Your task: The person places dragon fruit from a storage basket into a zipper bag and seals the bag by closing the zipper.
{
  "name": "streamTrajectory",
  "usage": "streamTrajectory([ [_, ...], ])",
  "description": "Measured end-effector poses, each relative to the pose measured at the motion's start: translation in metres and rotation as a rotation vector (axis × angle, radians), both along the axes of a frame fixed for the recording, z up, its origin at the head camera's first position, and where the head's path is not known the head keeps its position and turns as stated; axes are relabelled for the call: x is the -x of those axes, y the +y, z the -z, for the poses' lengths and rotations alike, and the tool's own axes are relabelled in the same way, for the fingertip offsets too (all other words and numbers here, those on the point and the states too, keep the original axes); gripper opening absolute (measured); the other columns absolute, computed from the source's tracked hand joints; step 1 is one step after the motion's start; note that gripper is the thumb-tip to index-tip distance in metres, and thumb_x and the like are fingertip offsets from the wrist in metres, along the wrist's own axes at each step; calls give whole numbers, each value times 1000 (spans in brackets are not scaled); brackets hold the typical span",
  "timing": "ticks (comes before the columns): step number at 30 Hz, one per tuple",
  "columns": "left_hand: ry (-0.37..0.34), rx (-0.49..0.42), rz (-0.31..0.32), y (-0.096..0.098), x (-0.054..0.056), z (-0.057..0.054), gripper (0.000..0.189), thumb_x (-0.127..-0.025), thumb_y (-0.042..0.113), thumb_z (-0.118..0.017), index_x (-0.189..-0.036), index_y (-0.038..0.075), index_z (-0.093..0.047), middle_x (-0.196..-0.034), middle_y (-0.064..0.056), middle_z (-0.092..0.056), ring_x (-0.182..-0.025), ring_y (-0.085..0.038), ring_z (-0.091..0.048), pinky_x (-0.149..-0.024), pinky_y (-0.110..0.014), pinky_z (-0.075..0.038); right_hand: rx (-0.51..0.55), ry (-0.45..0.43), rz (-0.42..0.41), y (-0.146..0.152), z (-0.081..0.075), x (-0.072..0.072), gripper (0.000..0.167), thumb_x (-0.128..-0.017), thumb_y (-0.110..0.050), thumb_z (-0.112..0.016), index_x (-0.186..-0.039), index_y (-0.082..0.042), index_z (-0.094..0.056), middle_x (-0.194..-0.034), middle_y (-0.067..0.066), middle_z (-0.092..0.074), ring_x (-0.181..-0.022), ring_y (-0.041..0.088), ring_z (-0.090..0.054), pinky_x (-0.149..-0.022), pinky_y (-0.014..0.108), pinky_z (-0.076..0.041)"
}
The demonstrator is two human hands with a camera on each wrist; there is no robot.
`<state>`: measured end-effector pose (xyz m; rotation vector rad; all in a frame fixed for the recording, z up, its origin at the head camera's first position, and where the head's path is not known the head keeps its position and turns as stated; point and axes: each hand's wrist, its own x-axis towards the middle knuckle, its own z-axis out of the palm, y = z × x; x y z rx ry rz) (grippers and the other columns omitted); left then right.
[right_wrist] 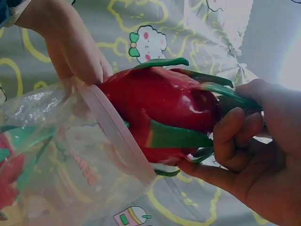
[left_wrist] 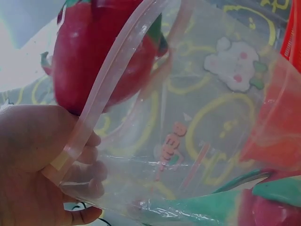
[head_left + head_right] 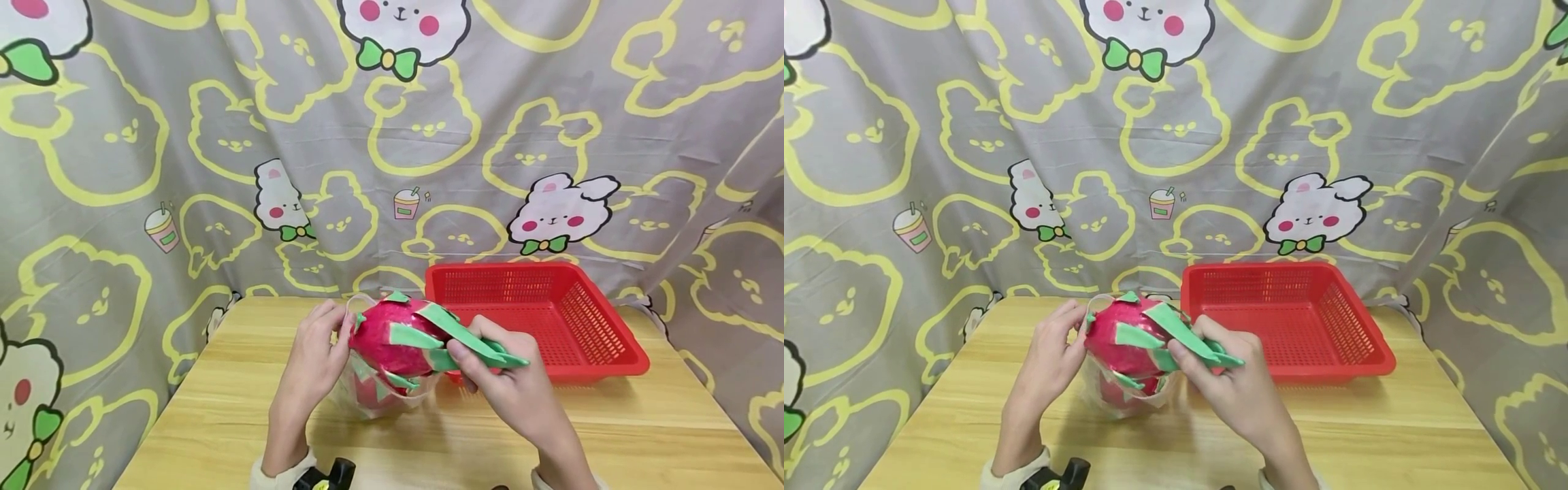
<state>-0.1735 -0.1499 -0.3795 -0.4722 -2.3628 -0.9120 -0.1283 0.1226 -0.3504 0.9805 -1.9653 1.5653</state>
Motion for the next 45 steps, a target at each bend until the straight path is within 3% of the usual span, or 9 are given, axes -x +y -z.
streamTrajectory([
  [8,-7,-7,-7,0,-3,-2,32,-99,10,-63,-70,21,-53,-77,8,-48,-75,-9,-49,-66,-30,-45,-182,120,189,-4,-4,-4,32,-86,-8,-82,-84,-22,-53,-63,-14,-40,-54,1,-40,-49,16,-32],
  [15,1,16,-10,3,-6,-4,25,-97,6,-61,-75,17,-60,-78,9,-50,-77,-9,-49,-66,-29,-46,-172,143,234,-19,0,-4,24,-88,-12,-80,-87,-19,-57,-64,-12,-40,-56,1,-39,-50,15,-31],
  [22,4,7,22,7,-8,-6,29,-100,14,-63,-72,19,-61,-77,9,-49,-75,-13,-50,-64,-29,-44,-201,141,385,-31,5,-1,23,-88,-12,-81,-87,-18,-59,-67,-14,-43,-62,6,-46,-51,18,-37],
  [26,-15,-5,22,8,-9,-6,28,-102,15,-61,-74,18,-60,-79,9,-51,-76,-11,-52,-66,-30,-47,-226,125,376,-33,5,-2,22,-87,-15,-82,-90,-18,-60,-72,-14,-49,-69,8,-50,-53,21,-43],
  [33,-16,-24,-9,4,-8,-7,28,-100,11,-62,-73,16,-60,-79,8,-52,-78,-8,-53,-70,-35,-52,-241,45,318,-32,4,-3,20,-90,-20,-80,-89,-22,-61,-72,-14,-49,-62,8,-49,-52,21,-42],
  [39,5,-12,55,9,-8,-7,26,-101,11,-61,-75,15,-61,-80,9,-52,-76,-9,-53,-67,-32,-51,-320,121,371,-36,11,1,21,-87,-21,-83,-95,-17,-64,-78,-12,-62,-80,11,-60,-70,30,-55],
  [45,39,-5,71,13,-7,-6,33,-102,10,-60,-71,20,-52,-77,9,-49,-74,-8,-50,-65,-29,-46,-400,210,559,-45,23,9,26,-85,-23,-85,-87,-13,-61,-60,-10,-54,-57,8,-54,-78,39,-56],
])
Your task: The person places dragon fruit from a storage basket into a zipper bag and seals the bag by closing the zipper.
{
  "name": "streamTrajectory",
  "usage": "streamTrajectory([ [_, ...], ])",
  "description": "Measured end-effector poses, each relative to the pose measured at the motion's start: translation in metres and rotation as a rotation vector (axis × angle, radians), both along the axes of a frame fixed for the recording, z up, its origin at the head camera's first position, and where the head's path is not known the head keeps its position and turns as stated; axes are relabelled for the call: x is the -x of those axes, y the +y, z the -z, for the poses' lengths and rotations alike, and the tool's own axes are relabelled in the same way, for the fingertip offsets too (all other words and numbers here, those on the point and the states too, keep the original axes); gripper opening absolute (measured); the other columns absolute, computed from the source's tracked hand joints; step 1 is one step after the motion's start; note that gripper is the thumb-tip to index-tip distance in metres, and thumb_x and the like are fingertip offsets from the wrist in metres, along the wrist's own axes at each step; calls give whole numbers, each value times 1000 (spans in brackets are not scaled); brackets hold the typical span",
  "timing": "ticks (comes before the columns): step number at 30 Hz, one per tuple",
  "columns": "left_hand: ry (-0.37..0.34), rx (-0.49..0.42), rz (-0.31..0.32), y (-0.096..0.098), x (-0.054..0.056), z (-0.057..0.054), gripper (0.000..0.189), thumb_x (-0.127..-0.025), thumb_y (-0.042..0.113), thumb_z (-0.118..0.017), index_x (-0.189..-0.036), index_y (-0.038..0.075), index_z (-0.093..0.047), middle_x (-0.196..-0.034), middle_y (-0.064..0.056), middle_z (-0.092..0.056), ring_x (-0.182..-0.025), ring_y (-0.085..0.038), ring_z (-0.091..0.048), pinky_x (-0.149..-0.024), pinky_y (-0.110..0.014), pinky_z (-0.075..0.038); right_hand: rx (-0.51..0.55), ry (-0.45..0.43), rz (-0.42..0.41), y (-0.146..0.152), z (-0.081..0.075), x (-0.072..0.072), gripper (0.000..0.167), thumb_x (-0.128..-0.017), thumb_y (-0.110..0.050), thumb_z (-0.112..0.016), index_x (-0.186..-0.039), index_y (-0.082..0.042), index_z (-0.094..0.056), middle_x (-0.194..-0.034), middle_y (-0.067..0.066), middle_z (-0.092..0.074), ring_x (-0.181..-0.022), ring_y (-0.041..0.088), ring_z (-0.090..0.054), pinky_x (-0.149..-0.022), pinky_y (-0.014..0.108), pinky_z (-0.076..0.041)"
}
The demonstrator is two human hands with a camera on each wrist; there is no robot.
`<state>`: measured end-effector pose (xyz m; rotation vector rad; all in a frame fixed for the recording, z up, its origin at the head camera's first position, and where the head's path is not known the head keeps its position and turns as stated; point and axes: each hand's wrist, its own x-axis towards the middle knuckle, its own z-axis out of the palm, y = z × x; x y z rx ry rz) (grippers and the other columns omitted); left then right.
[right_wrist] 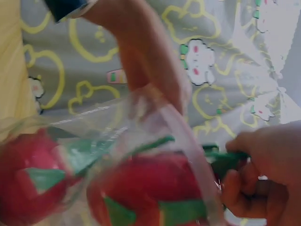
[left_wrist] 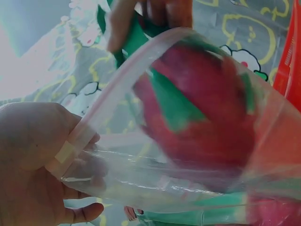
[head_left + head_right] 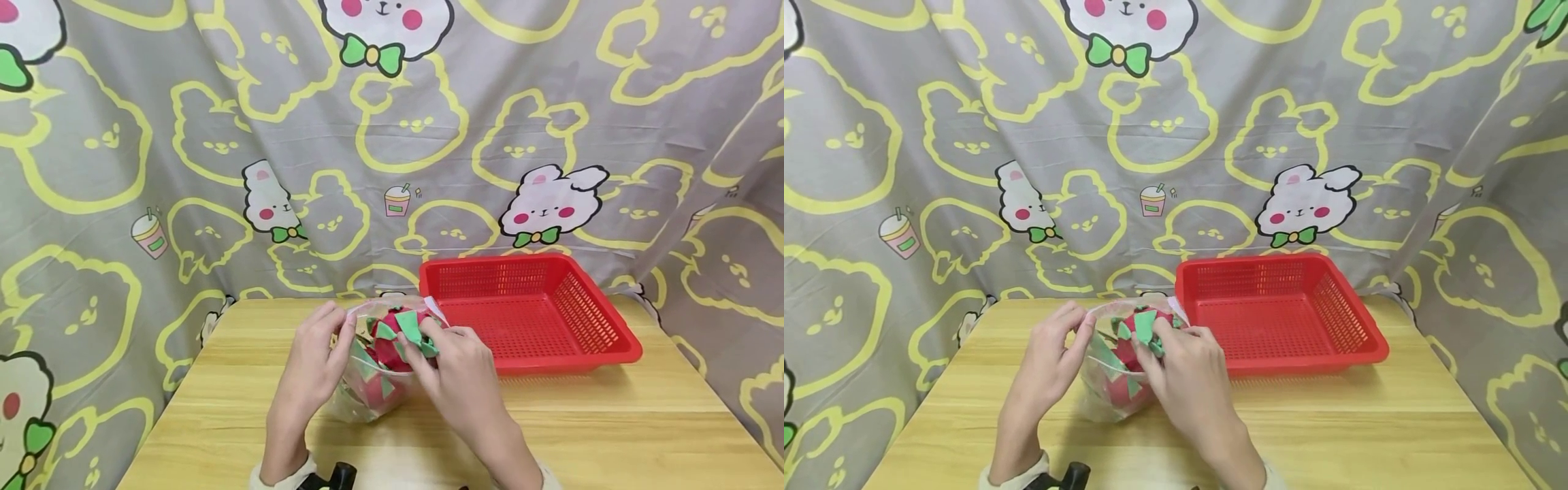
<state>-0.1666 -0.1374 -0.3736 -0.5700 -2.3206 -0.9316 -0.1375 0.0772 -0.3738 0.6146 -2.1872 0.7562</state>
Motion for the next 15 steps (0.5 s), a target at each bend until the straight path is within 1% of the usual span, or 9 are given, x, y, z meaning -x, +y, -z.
streamTrajectory([
  [2,10,8,17,1,0,0,33,-103,11,-58,-71,19,-51,-77,9,-48,-74,-11,-50,-66,-29,-45,-32,11,55,-3,4,2,27,-84,-22,-85,-85,-12,-60,-56,-9,-52,-52,9,-52,-75,39,-55],
  [4,13,18,34,4,-1,0,33,-103,12,-57,-72,19,-52,-77,9,-48,-73,-13,-50,-67,-30,-44,-62,8,81,-7,6,3,29,-84,-22,-86,-84,-11,-58,-56,-9,-50,-50,9,-50,-76,39,-55],
  [8,0,31,34,7,-2,0,32,-104,14,-56,-73,20,-51,-77,9,-46,-73,-13,-47,-72,-33,-41,-132,3,80,-10,8,4,30,-83,-20,-85,-85,-12,-57,-57,-8,-50,-50,9,-48,-78,39,-53],
  [11,-8,32,23,7,-2,0,32,-104,15,-57,-73,21,-50,-77,9,-46,-75,-12,-46,-75,-35,-40,-167,-7,81,-10,9,5,29,-83,-19,-85,-87,-12,-57,-58,-8,-48,-50,9,-47,-73,37,-51],
  [15,-6,29,29,7,-1,0,31,-103,13,-57,-74,20,-51,-79,8,-47,-76,-17,-48,-74,-35,-40,-161,-49,76,-8,9,6,30,-84,-25,-85,-87,-14,-58,-58,-10,-46,-50,8,-43,-62,31,-43],
])
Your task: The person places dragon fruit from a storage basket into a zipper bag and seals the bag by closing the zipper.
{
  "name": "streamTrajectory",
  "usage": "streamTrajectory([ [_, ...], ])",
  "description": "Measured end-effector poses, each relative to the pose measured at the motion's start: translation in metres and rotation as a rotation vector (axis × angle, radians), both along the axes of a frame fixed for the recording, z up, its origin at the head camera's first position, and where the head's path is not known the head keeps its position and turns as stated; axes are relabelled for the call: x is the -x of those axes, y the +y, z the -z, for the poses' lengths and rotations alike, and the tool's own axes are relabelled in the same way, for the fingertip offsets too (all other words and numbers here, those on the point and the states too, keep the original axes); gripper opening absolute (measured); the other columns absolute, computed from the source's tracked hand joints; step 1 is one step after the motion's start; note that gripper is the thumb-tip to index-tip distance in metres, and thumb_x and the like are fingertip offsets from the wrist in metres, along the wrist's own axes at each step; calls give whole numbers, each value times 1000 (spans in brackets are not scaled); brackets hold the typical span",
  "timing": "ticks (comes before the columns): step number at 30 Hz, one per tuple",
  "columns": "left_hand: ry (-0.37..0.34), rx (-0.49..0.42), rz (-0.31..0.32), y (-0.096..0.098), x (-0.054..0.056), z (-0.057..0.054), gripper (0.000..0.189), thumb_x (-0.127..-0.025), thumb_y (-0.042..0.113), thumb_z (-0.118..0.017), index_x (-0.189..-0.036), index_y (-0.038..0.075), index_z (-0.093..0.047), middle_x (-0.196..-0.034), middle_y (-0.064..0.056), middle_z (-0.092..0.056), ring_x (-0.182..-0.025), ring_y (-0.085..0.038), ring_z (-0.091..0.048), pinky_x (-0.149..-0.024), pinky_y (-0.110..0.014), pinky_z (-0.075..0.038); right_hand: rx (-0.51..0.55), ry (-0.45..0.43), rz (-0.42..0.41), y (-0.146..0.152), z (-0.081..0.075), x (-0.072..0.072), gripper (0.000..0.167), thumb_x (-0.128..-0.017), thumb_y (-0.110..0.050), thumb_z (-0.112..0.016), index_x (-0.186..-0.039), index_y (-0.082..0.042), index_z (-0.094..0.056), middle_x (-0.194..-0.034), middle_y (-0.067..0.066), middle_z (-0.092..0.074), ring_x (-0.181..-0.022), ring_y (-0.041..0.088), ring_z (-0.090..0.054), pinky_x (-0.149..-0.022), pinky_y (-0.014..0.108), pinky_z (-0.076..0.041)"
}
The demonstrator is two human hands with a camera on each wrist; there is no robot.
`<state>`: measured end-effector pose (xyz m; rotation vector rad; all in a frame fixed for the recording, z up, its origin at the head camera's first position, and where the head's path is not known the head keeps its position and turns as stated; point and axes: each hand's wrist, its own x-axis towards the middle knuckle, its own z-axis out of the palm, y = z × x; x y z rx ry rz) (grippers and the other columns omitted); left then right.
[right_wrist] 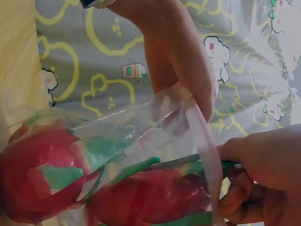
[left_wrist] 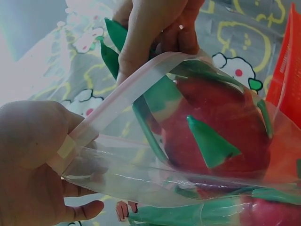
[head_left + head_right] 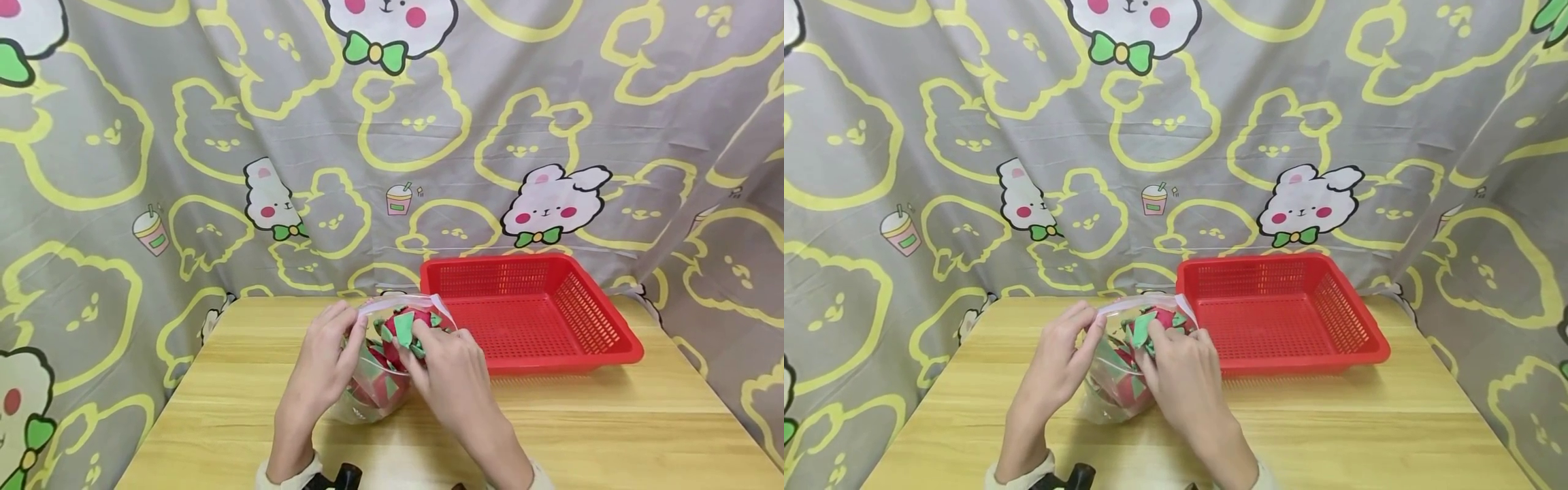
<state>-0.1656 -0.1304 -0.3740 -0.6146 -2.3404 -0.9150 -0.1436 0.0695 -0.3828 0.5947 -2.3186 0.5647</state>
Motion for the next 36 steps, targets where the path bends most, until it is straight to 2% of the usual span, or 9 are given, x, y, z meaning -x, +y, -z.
streamTrajectory([
  [4,2,2,9,3,2,1,30,-104,13,-57,-74,19,-52,-79,7,-48,-76,-18,-49,-73,-34,-41,42,-85,-51,7,-3,0,31,-84,-30,-86,-85,-18,-56,-59,-15,-45,-51,4,-41,-53,24,-38],
  [8,-4,-6,-2,2,1,2,29,-104,13,-57,-75,17,-54,-80,7,-49,-78,-12,-48,-72,-32,-42,69,-199,-147,13,-7,-1,31,-82,-25,-87,-88,-20,-56,-60,-17,-43,-51,0,-39,-48,20,-35],
  [11,-9,-11,-12,2,1,2,29,-104,14,-57,-75,17,-54,-81,8,-50,-80,-12,-49,-72,-32,-43,64,-259,-208,15,-9,-1,32,-82,-23,-87,-93,-21,-57,-61,-16,-42,-53,-1,-39,-48,21,-34],
  [16,-17,-5,-14,3,-1,1,30,-104,15,-57,-75,17,-54,-81,8,-50,-79,-13,-50,-70,-31,-44,63,-298,-256,18,-9,-1,28,-85,-21,-84,-103,-19,-62,-66,-15,-45,-58,0,-42,-52,21,-38],
  [22,-16,5,-10,6,-2,-1,31,-104,14,-58,-74,19,-53,-81,7,-49,-78,-13,-49,-69,-30,-42,28,-259,-252,17,-5,2,26,-89,-18,-80,-110,-16,-65,-78,-12,-57,-65,4,-48,-59,22,-44],
  [29,-4,24,-4,7,-5,-3,30,-104,15,-57,-75,20,-52,-81,8,-49,-79,-14,-48,-74,-33,-41,-39,-120,-153,14,-1,5,33,-90,-30,-80,-118,-18,-68,-98,-1,-61,-86,16,-56,-75,34,-49],
  [36,26,37,13,7,-7,-5,29,-104,14,-57,-77,19,-52,-80,8,-46,-77,-11,-46,-73,-32,-40,35,-182,-212,11,-1,8,37,-91,-32,-77,-125,-19,-72,-101,-2,-62,-82,9,-55,-68,26,-52],
])
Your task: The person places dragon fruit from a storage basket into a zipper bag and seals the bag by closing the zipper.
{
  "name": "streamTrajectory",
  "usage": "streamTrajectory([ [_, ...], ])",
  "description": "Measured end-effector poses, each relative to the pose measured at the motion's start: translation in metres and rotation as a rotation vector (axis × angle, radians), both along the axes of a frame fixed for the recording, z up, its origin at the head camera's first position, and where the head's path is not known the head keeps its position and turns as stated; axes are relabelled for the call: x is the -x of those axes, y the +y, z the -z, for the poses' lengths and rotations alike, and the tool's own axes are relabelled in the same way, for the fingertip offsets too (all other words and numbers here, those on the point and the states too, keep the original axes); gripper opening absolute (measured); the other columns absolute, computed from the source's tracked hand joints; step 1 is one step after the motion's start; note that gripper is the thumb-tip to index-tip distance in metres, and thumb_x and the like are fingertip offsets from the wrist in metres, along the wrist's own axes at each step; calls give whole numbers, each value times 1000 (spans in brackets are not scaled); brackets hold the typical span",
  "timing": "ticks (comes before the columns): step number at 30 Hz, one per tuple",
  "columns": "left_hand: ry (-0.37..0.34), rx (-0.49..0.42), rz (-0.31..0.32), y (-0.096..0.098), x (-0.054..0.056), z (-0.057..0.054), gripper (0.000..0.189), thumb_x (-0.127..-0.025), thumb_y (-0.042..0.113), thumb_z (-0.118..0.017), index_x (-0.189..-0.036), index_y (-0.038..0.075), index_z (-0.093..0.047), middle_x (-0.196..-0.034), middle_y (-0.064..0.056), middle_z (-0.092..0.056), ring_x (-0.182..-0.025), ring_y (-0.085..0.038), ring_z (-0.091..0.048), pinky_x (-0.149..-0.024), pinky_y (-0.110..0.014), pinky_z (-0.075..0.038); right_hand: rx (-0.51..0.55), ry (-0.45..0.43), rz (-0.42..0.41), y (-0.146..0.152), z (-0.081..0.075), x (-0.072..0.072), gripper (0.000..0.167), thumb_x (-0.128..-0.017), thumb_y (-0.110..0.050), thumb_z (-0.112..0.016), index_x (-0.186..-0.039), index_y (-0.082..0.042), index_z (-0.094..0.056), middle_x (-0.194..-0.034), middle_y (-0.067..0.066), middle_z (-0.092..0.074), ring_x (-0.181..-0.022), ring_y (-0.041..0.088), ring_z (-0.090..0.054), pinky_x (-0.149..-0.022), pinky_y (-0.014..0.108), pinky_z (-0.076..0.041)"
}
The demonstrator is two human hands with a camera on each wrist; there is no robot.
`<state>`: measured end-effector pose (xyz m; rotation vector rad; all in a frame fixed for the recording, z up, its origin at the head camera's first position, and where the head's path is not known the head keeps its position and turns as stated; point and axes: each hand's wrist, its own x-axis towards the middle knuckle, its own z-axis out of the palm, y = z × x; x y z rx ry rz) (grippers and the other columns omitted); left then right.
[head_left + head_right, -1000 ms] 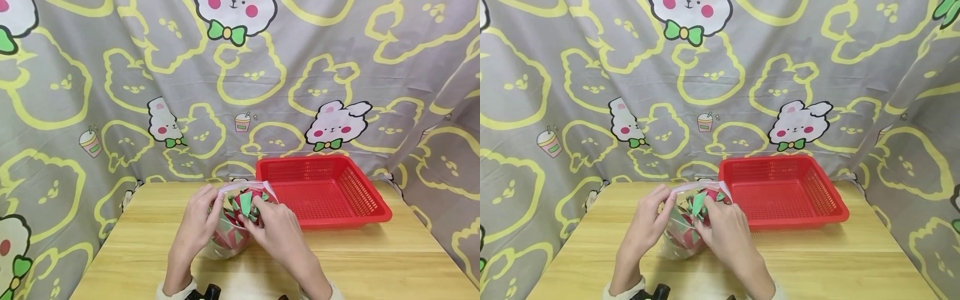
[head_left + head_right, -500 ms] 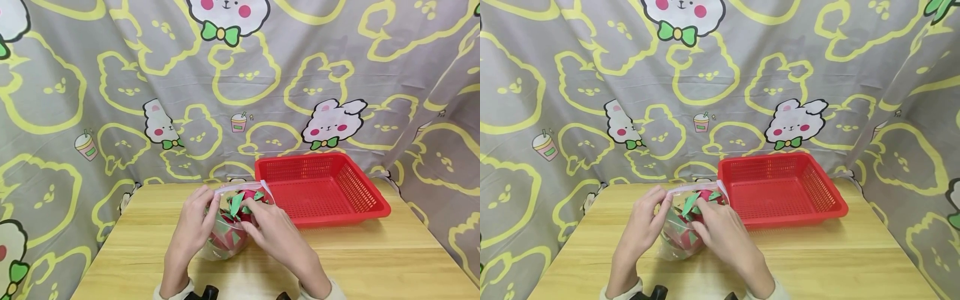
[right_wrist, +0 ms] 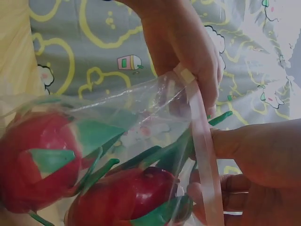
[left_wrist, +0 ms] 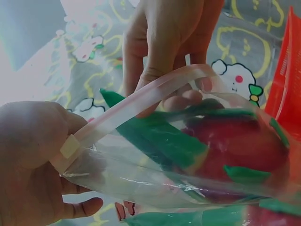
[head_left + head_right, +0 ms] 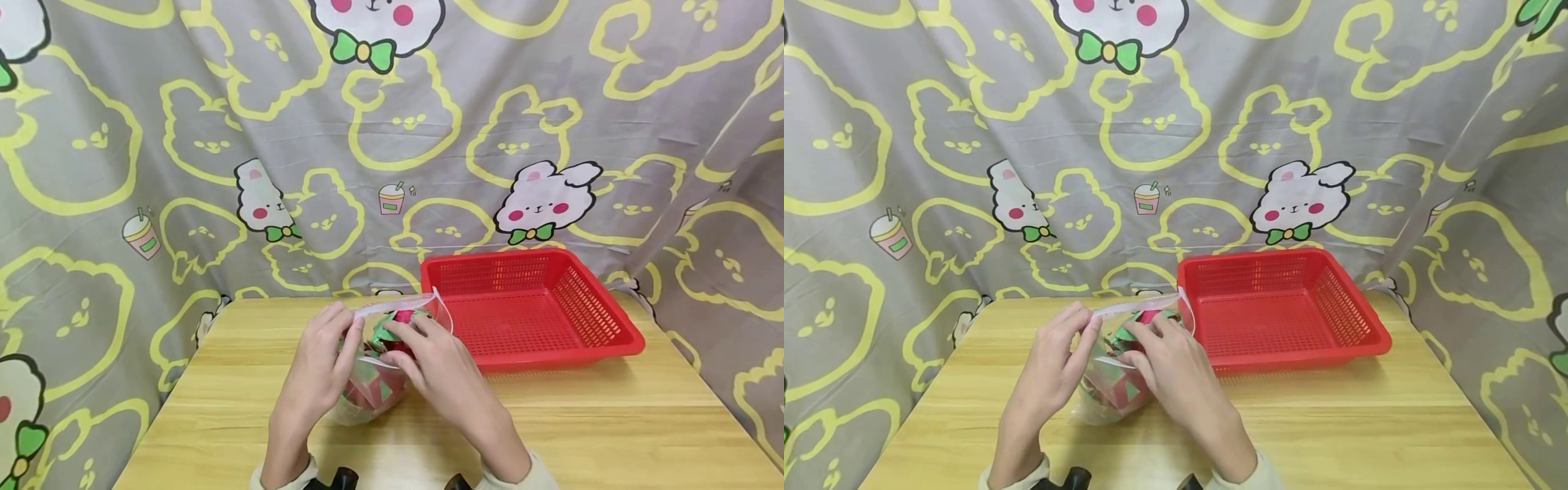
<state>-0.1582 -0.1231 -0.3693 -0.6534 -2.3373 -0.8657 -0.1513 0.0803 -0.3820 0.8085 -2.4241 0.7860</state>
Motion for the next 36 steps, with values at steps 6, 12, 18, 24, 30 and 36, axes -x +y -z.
streamTrajectory([
  [6,39,5,5,4,-2,-2,31,-105,14,-55,-75,19,-50,-79,9,-44,-74,-9,-43,-70,-30,-39,-52,-5,17,-6,4,1,34,-92,-35,-77,-122,-19,-75,-103,0,-67,-84,13,-62,-68,34,-55],
  [12,36,-29,-9,4,-6,-3,28,-106,14,-55,-78,16,-58,-82,10,-47,-75,-7,-46,-68,-27,-41,-75,-14,-14,-14,9,4,32,-96,-29,-73,-125,-16,-74,-102,-1,-71,-82,14,-64,-68,33,-53],
  [18,10,-50,-63,2,-7,-2,26,-105,16,-57,-79,15,-59,-82,9,-47,-72,-9,-49,-63,-25,-43,-24,-113,-100,-5,2,1,28,-100,-39,-65,-118,-19,-73,-107,-5,-72,-90,10,-65,-78,32,-54],
  [24,-8,-49,-131,2,-4,-3,30,-104,17,-60,-75,20,-51,-78,9,-46,-68,-7,-48,-59,-25,-43,60,-139,-201,8,-6,-3,9,-94,-27,-76,-97,-20,-73,-91,-13,-67,-77,3,-58,-71,24,-52],
  [30,-93,-14,-136,-7,-8,-6,24,-103,22,-64,-82,21,-52,-82,9,-51,-73,-9,-51,-62,-27,-45,61,28,-202,-1,-4,-4,3,-95,-14,-73,-93,-15,-72,-89,-10,-67,-79,7,-61,-75,28,-54],
  [36,-184,16,-41,-27,-15,-12,18,-97,28,-72,-107,19,-61,-103,5,-63,-102,-9,-60,-78,-38,-53,105,91,-237,-15,1,-5,3,-97,-14,-70,-95,-17,-70,-91,-10,-65,-81,6,-58,-76,26,-51],
])
